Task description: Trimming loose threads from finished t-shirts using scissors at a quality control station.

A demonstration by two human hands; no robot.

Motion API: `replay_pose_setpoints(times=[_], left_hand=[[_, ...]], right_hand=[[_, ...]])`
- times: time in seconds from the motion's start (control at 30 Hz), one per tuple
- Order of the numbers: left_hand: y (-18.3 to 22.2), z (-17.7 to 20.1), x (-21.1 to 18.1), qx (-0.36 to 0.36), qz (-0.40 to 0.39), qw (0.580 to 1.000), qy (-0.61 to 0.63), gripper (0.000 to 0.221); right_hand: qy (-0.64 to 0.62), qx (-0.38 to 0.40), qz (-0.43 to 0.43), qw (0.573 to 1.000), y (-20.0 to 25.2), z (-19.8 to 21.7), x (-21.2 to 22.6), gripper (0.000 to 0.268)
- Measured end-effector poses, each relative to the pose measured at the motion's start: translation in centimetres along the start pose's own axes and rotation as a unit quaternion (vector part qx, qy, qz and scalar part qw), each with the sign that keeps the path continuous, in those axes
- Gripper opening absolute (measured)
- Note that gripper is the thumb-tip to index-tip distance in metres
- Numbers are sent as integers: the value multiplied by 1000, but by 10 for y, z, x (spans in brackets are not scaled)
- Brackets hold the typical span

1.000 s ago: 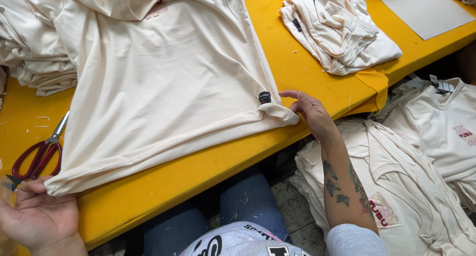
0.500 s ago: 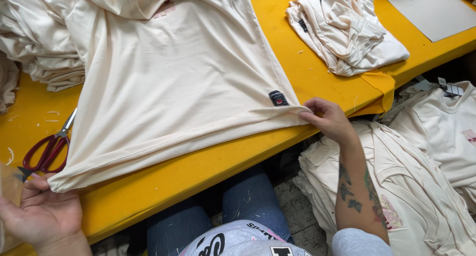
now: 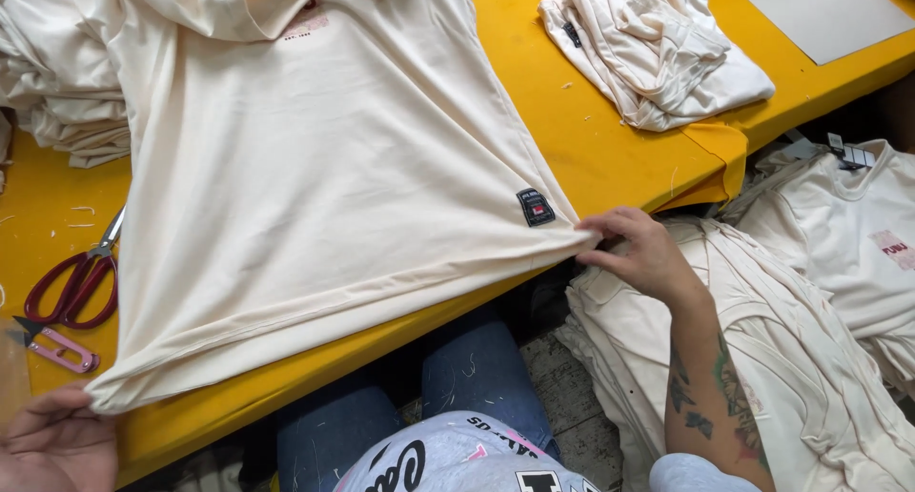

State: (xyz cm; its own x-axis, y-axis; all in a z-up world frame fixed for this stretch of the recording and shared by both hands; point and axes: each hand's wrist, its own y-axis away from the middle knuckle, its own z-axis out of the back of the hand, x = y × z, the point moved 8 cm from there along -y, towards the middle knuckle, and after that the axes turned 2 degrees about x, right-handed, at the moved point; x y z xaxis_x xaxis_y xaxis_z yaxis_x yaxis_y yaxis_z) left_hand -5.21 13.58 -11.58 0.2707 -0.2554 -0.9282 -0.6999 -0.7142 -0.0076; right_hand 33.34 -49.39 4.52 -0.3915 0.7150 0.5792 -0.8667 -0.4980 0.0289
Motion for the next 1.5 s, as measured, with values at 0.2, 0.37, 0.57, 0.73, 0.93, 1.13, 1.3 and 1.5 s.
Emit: replay_pose_setpoints(times=[0.2, 0.37, 0.57, 0.73, 0.93, 1.13, 1.3, 1.5], left_hand=[[4, -7, 8, -53, 27, 998, -28, 63], [4, -8, 10, -64, 24, 997, -31, 61], [19, -35, -10, -98, 35, 994, -38, 67], [7, -29, -2, -56, 18, 998, -20, 71], [21, -24, -13, -46, 2, 999, -3, 69], [38, 38, -10, 80, -50, 995, -37, 67], [41, 22, -13, 29, -20, 996, -79, 75], [41, 19, -20, 228, 49, 969, 88, 61]], right_hand=[[118, -145, 237, 953, 12, -35, 56, 70], [44, -182, 332, 924, 14, -39, 89, 6], [-494, -228, 259, 798, 48, 62, 22, 19], [-255, -317, 142, 902, 30, 51, -23, 16], [80, -114, 196, 971, -3, -36, 24, 18], [13, 81, 147, 986, 13, -52, 61, 27], [96, -116, 188, 971, -8, -55, 62, 27], [-81, -260, 118, 955, 0, -12, 47, 4]])
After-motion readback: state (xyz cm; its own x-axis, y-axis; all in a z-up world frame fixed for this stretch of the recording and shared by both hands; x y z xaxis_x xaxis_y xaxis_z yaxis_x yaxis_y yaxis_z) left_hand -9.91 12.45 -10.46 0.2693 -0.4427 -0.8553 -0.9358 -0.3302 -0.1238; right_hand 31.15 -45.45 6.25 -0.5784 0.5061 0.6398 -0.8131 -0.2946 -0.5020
